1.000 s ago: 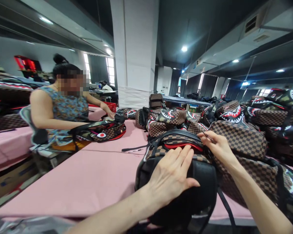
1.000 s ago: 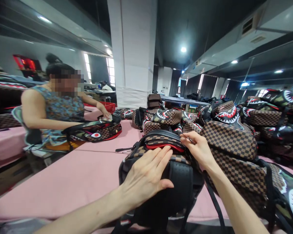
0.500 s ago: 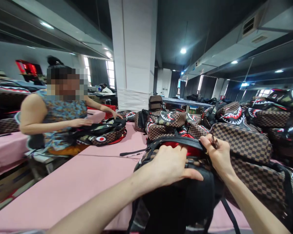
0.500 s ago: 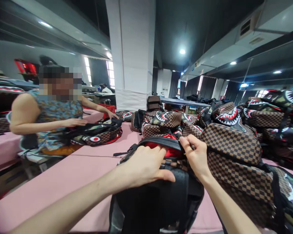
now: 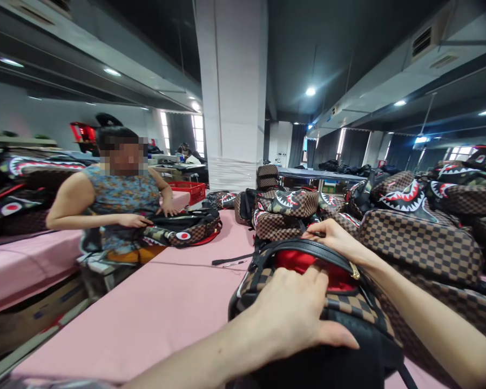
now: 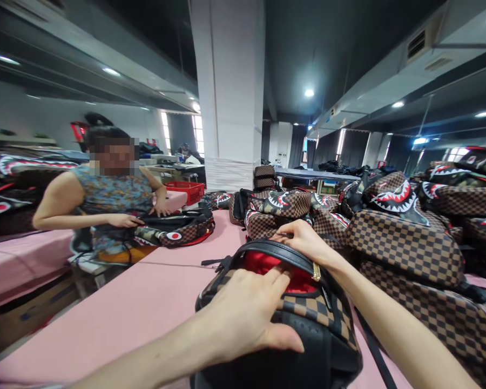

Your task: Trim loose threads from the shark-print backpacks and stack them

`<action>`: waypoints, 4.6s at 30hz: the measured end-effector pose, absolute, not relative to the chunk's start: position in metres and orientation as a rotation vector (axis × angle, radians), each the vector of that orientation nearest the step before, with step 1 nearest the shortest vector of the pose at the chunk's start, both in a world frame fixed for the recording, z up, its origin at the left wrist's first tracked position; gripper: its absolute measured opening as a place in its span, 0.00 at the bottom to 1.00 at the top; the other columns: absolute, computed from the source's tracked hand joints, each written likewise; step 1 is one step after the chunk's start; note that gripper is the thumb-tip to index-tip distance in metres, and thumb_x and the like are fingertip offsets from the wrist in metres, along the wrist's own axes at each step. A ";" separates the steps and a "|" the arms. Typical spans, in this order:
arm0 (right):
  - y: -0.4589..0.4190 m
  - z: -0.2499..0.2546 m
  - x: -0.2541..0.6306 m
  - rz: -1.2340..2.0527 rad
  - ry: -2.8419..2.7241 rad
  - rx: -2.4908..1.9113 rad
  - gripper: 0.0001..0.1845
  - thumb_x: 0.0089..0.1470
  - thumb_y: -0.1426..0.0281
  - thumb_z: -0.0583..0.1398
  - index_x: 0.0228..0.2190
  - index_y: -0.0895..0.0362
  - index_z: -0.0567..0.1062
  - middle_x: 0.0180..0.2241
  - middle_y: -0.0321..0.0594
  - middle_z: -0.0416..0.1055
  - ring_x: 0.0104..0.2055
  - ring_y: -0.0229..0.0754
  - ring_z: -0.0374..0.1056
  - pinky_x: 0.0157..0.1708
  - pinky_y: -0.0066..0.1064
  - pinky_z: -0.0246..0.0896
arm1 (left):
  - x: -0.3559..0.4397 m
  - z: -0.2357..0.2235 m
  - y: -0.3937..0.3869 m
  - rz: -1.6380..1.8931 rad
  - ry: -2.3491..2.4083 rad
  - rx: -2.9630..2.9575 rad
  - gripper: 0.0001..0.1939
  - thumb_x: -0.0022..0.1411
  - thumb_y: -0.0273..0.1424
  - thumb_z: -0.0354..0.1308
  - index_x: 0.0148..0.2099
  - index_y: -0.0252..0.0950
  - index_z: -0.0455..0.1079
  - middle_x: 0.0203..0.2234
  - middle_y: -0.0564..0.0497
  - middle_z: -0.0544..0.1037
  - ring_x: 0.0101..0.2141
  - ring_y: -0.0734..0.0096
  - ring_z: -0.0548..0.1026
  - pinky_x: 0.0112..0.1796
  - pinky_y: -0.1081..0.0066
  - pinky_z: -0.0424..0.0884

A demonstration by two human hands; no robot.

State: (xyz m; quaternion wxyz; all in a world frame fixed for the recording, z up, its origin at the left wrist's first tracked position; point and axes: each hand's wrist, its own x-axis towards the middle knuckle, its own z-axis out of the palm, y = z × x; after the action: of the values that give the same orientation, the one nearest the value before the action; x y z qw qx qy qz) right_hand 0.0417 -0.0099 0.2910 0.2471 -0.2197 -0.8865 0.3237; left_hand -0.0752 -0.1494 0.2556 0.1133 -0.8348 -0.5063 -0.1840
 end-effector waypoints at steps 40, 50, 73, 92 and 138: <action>-0.020 0.303 0.080 0.977 -2.490 -0.988 0.19 0.43 0.55 0.60 0.20 0.60 0.72 0.18 0.31 0.63 0.21 0.32 0.53 0.19 0.25 0.47 | -0.136 0.278 -0.091 -1.135 -1.860 -2.814 0.16 0.58 0.39 0.44 0.22 0.34 0.56 0.19 0.57 0.58 0.22 0.78 0.56 0.22 0.76 0.50; -0.050 0.281 0.111 1.252 -1.957 -1.177 0.23 0.36 0.52 0.66 0.21 0.60 0.73 0.20 0.35 0.68 0.21 0.34 0.60 0.22 0.24 0.56 | -0.144 0.261 -0.092 -1.638 -1.819 -2.914 0.15 0.58 0.39 0.48 0.26 0.33 0.64 0.19 0.56 0.65 0.22 0.77 0.62 0.23 0.77 0.57; -0.126 0.286 0.105 -0.246 -1.752 -0.934 0.11 0.55 0.63 0.55 0.28 0.53 0.75 0.24 0.36 0.72 0.24 0.37 0.66 0.24 0.26 0.59 | -0.165 0.228 -0.149 -1.640 -1.281 -2.569 0.08 0.57 0.21 0.51 0.27 0.35 0.66 0.30 0.51 0.72 0.34 0.71 0.68 0.37 0.72 0.63; -0.168 0.286 0.013 -0.666 -2.460 -1.119 0.08 0.53 0.66 0.58 0.26 0.55 0.75 0.26 0.38 0.75 0.28 0.41 0.70 0.26 0.28 0.53 | -0.149 0.214 -0.161 -2.094 -1.363 -2.388 0.08 0.58 0.24 0.47 0.27 0.36 0.60 0.29 0.51 0.68 0.34 0.70 0.66 0.37 0.69 0.61; -0.150 0.275 0.052 0.747 -1.941 -0.887 0.13 0.50 0.58 0.59 0.31 0.54 0.73 0.22 0.37 0.68 0.24 0.37 0.64 0.23 0.26 0.60 | -0.155 0.207 -0.165 -2.239 -1.625 -2.608 0.11 0.49 0.28 0.60 0.38 0.37 0.69 0.34 0.52 0.71 0.35 0.70 0.68 0.35 0.72 0.64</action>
State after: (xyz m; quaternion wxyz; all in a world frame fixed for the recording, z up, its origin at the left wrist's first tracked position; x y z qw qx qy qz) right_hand 0.0519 -0.1499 0.2746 0.4261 -0.3549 -0.7767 0.2987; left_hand -0.1545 -0.1648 0.2070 -0.3245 -0.6488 -0.4043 -0.5570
